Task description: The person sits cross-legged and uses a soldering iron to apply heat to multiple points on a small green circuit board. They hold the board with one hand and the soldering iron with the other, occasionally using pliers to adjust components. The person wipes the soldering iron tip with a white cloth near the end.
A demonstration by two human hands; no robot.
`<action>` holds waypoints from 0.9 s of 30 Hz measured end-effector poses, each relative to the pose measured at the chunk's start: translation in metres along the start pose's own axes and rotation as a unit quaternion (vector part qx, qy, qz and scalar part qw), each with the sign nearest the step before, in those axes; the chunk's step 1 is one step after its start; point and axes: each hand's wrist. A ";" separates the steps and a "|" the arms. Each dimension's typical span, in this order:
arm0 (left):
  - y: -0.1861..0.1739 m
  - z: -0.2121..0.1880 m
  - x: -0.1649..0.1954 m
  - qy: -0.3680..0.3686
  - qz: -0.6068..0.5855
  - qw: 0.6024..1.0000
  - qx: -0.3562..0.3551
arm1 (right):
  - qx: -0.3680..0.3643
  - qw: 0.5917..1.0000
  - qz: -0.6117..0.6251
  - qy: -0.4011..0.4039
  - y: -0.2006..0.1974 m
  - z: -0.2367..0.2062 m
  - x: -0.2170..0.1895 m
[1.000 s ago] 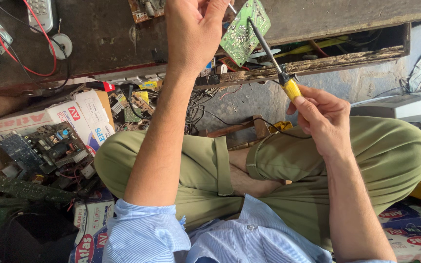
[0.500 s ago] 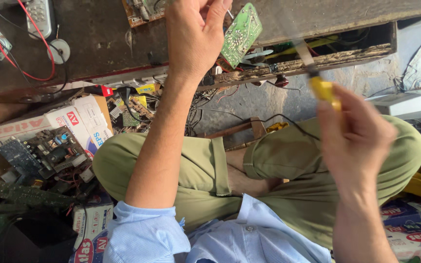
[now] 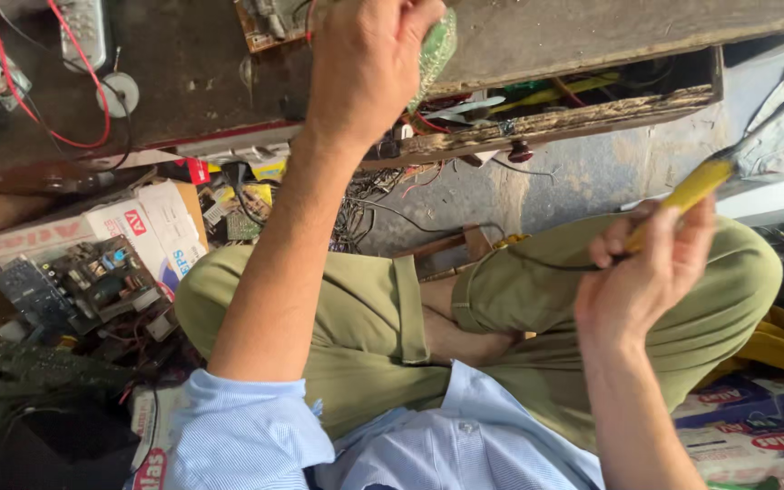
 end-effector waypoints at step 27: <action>-0.055 -0.126 0.103 -0.474 -0.193 0.859 0.025 | -0.233 0.770 -0.566 -0.179 0.091 0.115 0.236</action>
Point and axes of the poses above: each hand's wrist, its own z-axis towards the middle knuckle, its own y-axis out of the palm, x = y × z, and after that the axes turned 8 degrees about x, right-handed
